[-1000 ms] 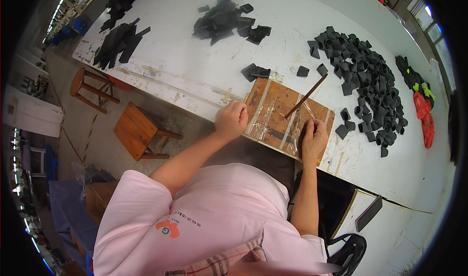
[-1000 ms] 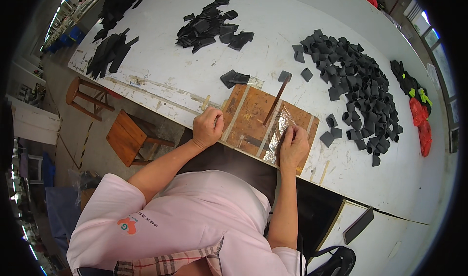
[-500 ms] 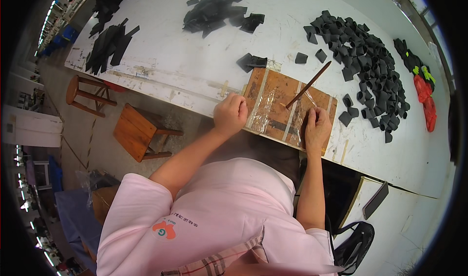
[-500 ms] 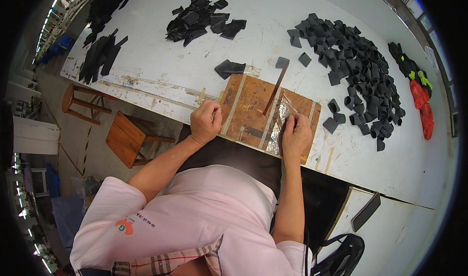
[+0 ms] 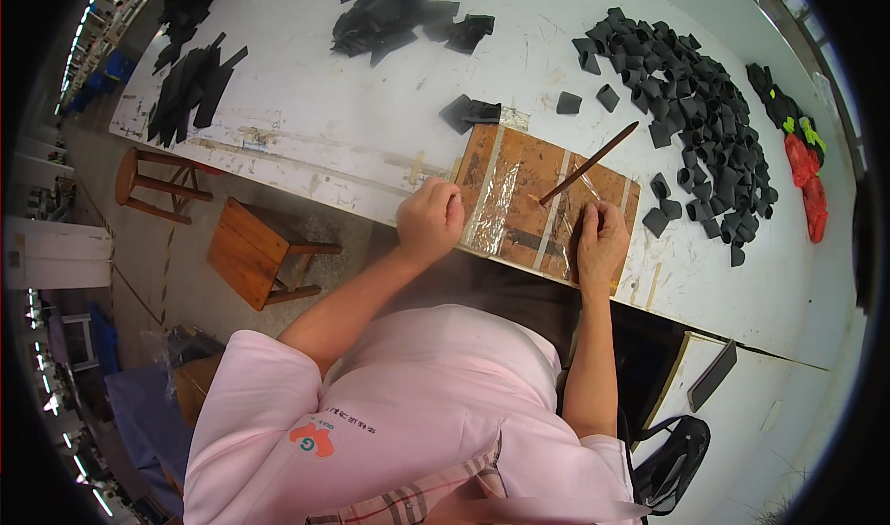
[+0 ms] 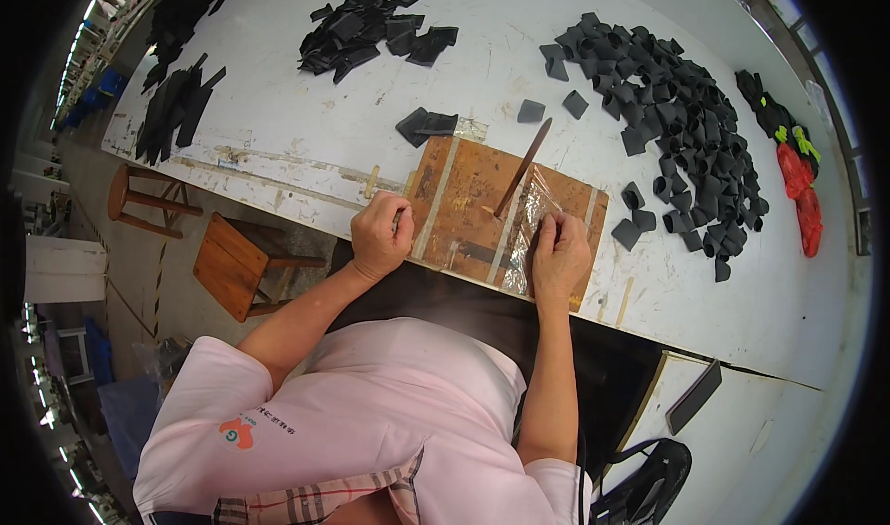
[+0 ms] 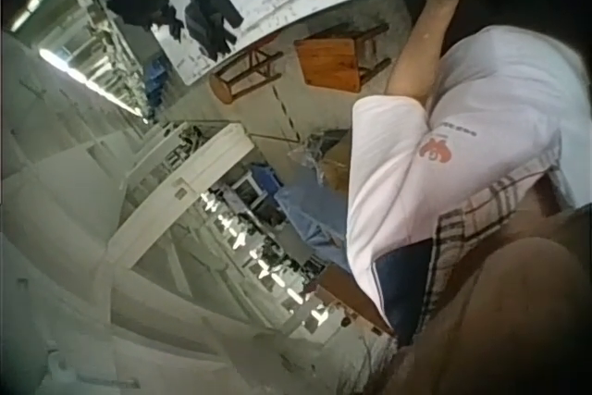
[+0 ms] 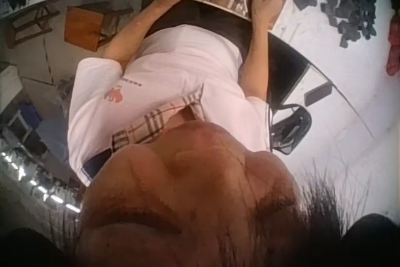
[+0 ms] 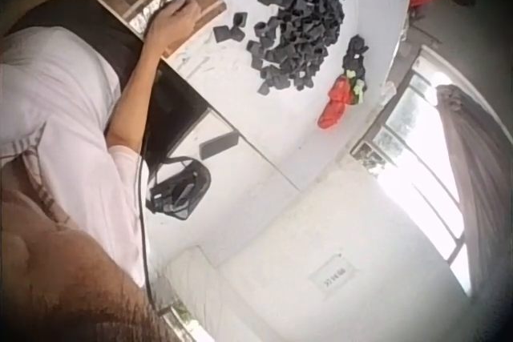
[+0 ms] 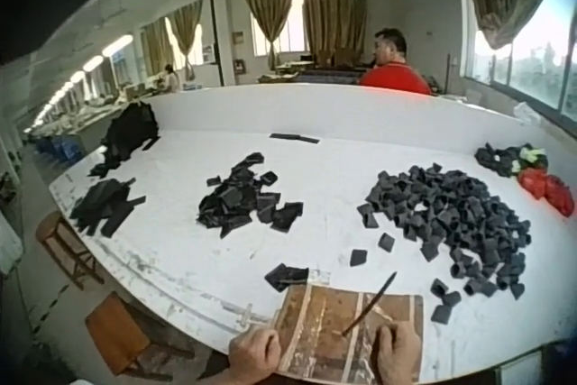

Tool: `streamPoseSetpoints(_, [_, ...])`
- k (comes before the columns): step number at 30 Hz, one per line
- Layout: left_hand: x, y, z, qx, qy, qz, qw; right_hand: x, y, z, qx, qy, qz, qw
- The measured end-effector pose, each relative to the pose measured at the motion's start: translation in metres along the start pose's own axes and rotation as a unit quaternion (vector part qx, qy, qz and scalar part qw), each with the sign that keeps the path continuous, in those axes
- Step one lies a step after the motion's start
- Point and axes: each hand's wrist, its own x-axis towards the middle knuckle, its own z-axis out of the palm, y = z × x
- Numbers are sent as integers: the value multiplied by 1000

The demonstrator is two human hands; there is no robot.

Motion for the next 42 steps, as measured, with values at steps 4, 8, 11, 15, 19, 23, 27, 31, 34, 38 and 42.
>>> streamPoseSetpoints(4, [0,2,-3,-9,-21,-19,1000,0,-2,-1,10,-6,6,1000])
streamPoseSetpoints(8, [1,0,-2,-14,-21,-19,1000,1,-3,-1,8,0,-7,1000])
streamPoseSetpoints(11, [6,5,-3,-69,-25,-69,995,0,-2,-1,-2,-10,-1,1000])
streamPoseSetpoints(15, [61,8,10,-45,11,45,998,1,-6,-3,-4,-10,1,1000])
streamPoseSetpoints(19, [108,0,31,18,-102,31,994,-1,-4,-2,-8,-5,0,1000])
streamPoseSetpoints(23, [118,-12,43,101,-242,-9,965,-1,-6,-1,-6,3,0,1000])
streamPoseSetpoints(27, [113,-27,50,100,-184,4,978,-3,-8,-3,-10,-3,6,1000])
streamPoseSetpoints(31, [109,-16,32,23,-168,-67,983,-4,-4,-4,0,-1,5,1000])
streamPoseSetpoints(34, [98,-2,11,-218,-172,-221,935,-5,-4,-7,71,26,7,997])
streamPoseSetpoints(38, [81,50,-32,-524,-258,-445,679,-11,-57,-24,171,-4,-11,985])
streamPoseSetpoints(42, [61,70,-35,-597,-313,-453,583,-7,-106,-30,481,-112,229,839])
